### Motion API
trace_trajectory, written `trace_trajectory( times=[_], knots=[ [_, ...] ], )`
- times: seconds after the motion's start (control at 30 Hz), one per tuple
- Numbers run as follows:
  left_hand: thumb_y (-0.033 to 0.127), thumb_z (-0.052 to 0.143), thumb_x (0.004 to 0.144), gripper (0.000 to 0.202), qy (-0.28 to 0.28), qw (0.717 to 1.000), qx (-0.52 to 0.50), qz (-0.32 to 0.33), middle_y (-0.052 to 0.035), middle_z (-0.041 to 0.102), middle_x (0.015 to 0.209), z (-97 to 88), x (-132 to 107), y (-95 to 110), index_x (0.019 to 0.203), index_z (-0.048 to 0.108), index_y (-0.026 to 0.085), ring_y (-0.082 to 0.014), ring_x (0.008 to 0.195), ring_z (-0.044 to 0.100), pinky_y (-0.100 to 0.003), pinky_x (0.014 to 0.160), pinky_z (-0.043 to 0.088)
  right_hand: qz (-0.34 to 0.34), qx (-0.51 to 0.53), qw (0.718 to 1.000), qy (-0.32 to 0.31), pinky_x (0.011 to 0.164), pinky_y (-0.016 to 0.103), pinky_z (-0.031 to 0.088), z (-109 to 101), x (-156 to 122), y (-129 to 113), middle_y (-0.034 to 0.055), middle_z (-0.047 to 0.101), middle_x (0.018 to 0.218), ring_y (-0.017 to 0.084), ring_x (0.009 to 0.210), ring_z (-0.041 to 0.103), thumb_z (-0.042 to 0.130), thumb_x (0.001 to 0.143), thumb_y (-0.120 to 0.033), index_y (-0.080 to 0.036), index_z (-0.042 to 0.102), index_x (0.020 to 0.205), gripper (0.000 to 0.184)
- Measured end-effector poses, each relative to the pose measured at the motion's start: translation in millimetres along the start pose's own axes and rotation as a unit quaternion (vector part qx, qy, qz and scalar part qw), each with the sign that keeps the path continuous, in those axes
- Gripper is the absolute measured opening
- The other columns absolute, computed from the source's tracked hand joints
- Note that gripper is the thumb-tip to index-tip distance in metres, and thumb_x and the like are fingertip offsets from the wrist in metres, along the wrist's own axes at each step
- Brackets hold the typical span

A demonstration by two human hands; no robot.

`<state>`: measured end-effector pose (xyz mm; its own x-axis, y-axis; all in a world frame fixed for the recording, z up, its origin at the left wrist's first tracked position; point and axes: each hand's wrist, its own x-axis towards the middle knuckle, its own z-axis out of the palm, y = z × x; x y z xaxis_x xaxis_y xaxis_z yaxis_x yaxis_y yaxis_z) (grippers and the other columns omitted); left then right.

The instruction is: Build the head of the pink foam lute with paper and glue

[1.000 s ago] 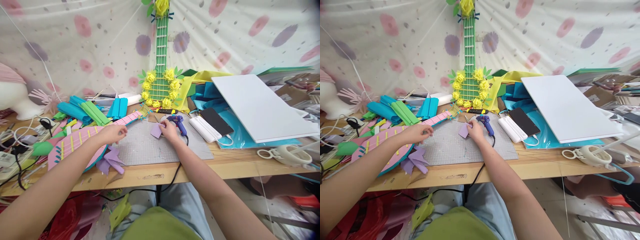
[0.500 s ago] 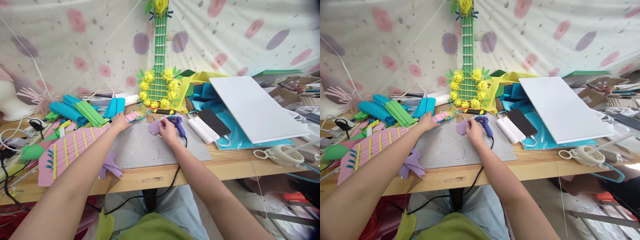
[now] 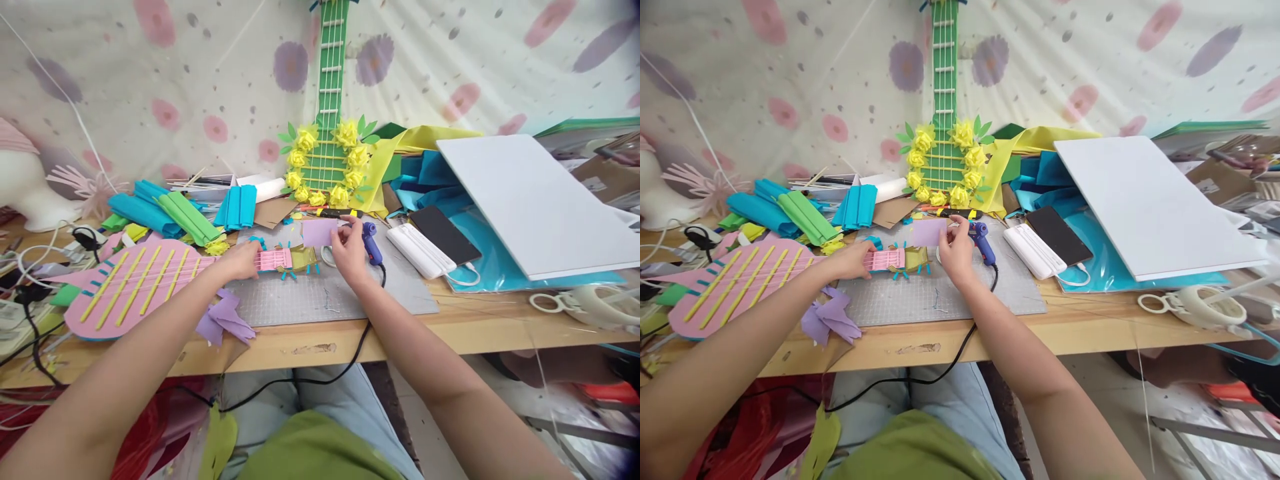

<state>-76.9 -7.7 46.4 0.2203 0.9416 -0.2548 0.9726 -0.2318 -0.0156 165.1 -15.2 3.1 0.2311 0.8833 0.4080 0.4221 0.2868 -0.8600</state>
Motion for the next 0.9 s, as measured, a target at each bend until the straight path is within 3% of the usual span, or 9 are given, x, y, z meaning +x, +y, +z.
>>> trace_trajectory(
  times=[0.17, 0.37, 0.57, 0.7, 0.77, 0.9],
  knots=[
    [0.031, 0.074, 0.056, 0.071, 0.031, 0.997, -0.064, 0.012, -0.0158, 0.055, 0.122, 7.2, -3.8, 10.2, 0.12, 0.047, 0.013, -0.0322, 0.113, 0.052, -0.039, 0.091, 0.041, 0.059, -0.019, 0.994, -0.087, 0.067, 0.027, 0.042, 6.7, 1.5, 5.6, -0.0015, 0.062, 0.071, 0.014, 0.068, 0.057, 0.046, 0.076, -0.027, -0.021, 0.054, 0.109, 0.035],
    [0.027, 0.074, 0.056, 0.076, 0.08, 0.979, -0.165, 0.085, -0.0129, 0.049, 0.13, 9.1, 2.1, 27.9, 0.124, 0.043, 0.016, -0.0287, 0.118, 0.049, -0.037, 0.096, 0.04, 0.048, -0.043, 0.992, -0.107, 0.064, 0.026, 0.04, 11.3, 3.5, 0.3, -0.003, 0.062, 0.066, 0.013, 0.061, 0.054, 0.051, 0.071, -0.026, -0.019, 0.058, 0.1, 0.031],
    [0.021, 0.072, 0.059, 0.071, 0.084, 0.957, -0.25, 0.12, -0.0121, 0.051, 0.128, 14.9, 5.4, 24.7, 0.123, 0.042, 0.016, -0.0252, 0.117, 0.051, -0.037, 0.098, 0.04, 0.029, -0.087, 0.986, -0.141, 0.067, 0.027, 0.041, 24.3, 6.3, -7.1, -0.0013, 0.064, 0.071, 0.015, 0.072, 0.055, 0.053, 0.073, -0.028, -0.02, 0.061, 0.091, 0.022],
    [0.024, 0.07, 0.061, 0.08, 0.108, 0.949, -0.279, 0.1, -0.0135, 0.054, 0.124, 25.2, 5.5, 24.0, 0.131, 0.032, 0.015, -0.0253, 0.114, 0.052, -0.039, 0.097, 0.04, 0.016, -0.147, 0.978, -0.15, 0.072, 0.03, 0.041, 27.7, 4.9, -10.1, 0.0005, 0.064, 0.075, 0.019, 0.085, 0.054, 0.057, 0.072, -0.027, -0.021, 0.063, 0.092, 0.022],
    [0.022, 0.069, 0.062, 0.084, 0.123, 0.943, -0.292, 0.104, -0.0139, 0.052, 0.126, 31.1, 5.8, 23.9, 0.135, 0.027, 0.015, -0.0242, 0.116, 0.051, -0.038, 0.099, 0.039, 0.013, -0.164, 0.974, -0.153, 0.074, 0.031, 0.041, 26.8, 3.8, -10.9, 0.0011, 0.064, 0.075, 0.02, 0.087, 0.052, 0.058, 0.072, -0.027, -0.022, 0.064, 0.092, 0.022],
    [0.017, 0.064, 0.066, 0.075, 0.163, 0.933, -0.289, 0.142, -0.0125, 0.045, 0.135, 39.5, 6.0, 22.8, 0.133, 0.031, 0.018, -0.0227, 0.125, 0.043, -0.038, 0.104, 0.034, 0.013, -0.174, 0.971, -0.163, 0.077, 0.032, 0.041, 23.6, 5.2, -12.1, 0.0011, 0.066, 0.075, 0.02, 0.087, 0.052, 0.06, 0.072, -0.026, -0.021, 0.067, 0.093, 0.023]
  ],
)
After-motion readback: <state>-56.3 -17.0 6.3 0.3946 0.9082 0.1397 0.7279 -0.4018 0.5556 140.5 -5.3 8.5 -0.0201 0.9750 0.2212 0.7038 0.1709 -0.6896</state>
